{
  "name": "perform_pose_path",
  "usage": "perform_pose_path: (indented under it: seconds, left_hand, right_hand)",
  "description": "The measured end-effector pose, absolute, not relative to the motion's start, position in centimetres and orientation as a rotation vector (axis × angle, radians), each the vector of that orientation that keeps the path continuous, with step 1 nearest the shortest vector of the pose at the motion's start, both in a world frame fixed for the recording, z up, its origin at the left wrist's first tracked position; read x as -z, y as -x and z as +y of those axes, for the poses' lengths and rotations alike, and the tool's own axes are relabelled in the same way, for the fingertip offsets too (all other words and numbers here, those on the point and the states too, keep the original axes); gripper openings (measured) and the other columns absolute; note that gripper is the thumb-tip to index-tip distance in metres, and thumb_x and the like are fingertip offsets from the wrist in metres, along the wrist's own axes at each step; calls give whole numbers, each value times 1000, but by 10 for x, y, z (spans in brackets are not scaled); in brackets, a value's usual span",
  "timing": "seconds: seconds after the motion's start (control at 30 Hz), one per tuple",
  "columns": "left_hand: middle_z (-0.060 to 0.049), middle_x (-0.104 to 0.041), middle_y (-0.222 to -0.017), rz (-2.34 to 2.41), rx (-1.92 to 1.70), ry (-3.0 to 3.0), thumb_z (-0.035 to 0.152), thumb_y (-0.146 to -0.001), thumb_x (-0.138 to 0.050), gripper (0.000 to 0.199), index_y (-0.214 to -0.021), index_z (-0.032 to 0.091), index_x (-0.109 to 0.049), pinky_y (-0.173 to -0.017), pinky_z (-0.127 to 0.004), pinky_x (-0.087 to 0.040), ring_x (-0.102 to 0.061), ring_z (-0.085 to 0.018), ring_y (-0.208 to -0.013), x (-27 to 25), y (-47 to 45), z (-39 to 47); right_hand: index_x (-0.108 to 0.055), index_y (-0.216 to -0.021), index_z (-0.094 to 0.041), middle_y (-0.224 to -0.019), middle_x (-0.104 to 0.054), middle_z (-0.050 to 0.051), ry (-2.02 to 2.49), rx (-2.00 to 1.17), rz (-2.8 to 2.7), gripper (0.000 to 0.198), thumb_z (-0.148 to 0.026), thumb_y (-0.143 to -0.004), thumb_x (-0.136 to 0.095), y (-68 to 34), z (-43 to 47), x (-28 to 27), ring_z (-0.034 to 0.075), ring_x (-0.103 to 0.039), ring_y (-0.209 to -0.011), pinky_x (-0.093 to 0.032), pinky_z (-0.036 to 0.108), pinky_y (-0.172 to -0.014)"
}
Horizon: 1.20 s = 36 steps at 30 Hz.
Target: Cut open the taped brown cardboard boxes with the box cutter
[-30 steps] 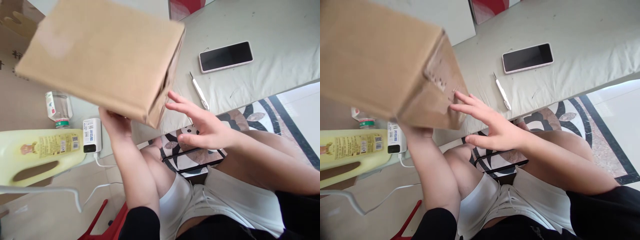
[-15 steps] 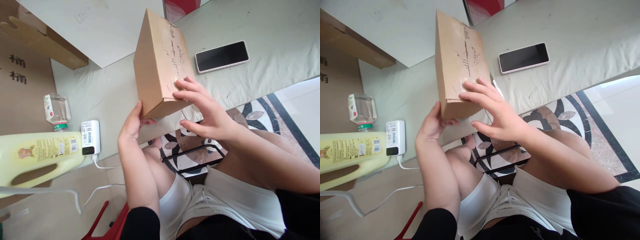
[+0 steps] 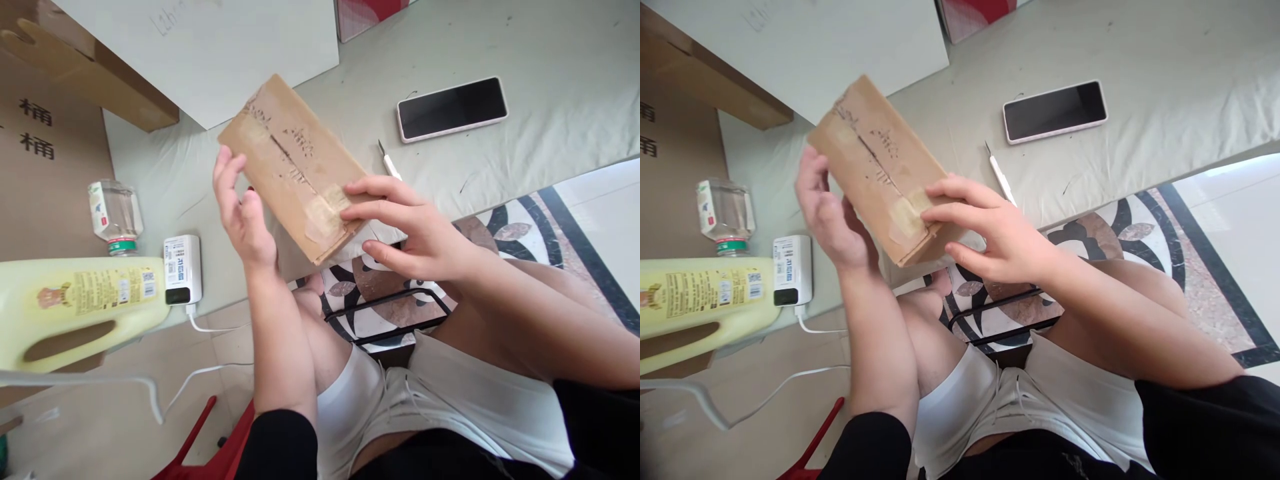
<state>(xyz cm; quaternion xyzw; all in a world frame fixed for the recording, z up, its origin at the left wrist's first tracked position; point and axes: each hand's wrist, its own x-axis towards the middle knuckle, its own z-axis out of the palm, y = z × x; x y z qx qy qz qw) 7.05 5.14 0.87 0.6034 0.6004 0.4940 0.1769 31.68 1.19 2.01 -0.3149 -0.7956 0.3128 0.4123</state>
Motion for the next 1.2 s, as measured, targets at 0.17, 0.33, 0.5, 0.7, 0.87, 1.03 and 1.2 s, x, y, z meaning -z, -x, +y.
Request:
perform_pose_path:
  seconds: [0.17, 0.33, 0.5, 0.7, 0.87, 1.03, 1.2]
  left_hand:
    - [0, -43, -156, 1583, -1429, -1880, 64, -94, -39, 45, -109, 30, -63, -124, -51, -32, -30, -25, -155, -9, -77, 48]
    - [0, -45, -152, 1558, -1481, -1857, 68, -92, -38, 51, -110, 29, -64, -127, -52, -28, -31, -27, -154, -2, -75, 52]
    - [2, -43, -152, 1418, -1512, -1805, 74, -85, -48, 53, -110, 31, -65, -132, -48, -18, -22, -30, -156, 5, -67, 58]
    - [2, -43, -150, 1368, -1531, -1750, 73, -84, -53, 51, -108, 30, -67, -132, -48, -15, -21, -30, -156, 4, -68, 57]
    - [1, -45, -148, 1342, -1564, -1718, 70, -85, -55, 47, -107, 30, -69, -133, -48, -16, -24, -30, -155, -1, -74, 53]
    - [1, -48, -148, 1362, -1576, -1686, 72, -85, -55, 49, -105, 29, -69, -132, -49, -19, -27, -30, -154, -3, -76, 52]
    - [0, -49, -150, 1382, -1569, -1731, 69, -88, -54, 48, -105, 27, -67, -131, -49, -23, -25, -31, -156, 1, -73, 53]
  right_hand:
    - [-67, -121, -27, -136, -60, 8, 787, -787, -1942, 31, -30, -92, -58, -322, 15, -23, 25, -57, -129, -48, 47, -114]
    - [-69, -116, -23, -114, -65, 11, 1473, -524, -1864, 29, -34, -92, -55, -336, 25, -17, 28, -65, -98, -56, 48, -87]
    - [-58, -138, -24, -121, -64, 16, 2153, -632, -2218, 50, -40, -92, -49, -337, 31, -17, 31, -66, -87, -50, 43, -70]
    - [-55, -140, -30, -116, -71, 12, 2179, -742, -2251, 53, -27, -88, -45, -329, 35, -21, 29, -65, -85, -43, 36, -65]
    - [-72, -114, -25, -78, -65, 6, 1983, -1093, -1824, 39, -24, -85, -47, -332, 34, -29, 21, -59, -70, -40, 31, -60]
    - [-67, -104, -26, -73, -48, -1, 1107, -1189, -1249, 23, -24, -86, -53, -335, 26, -36, 10, -46, -56, -36, 26, -54]
    - [-64, -110, -30, -72, -48, -2, 738, -945, -1412, 34, -30, -79, -77, -333, 15, -47, 10, -43, -55, -37, 27, -48]
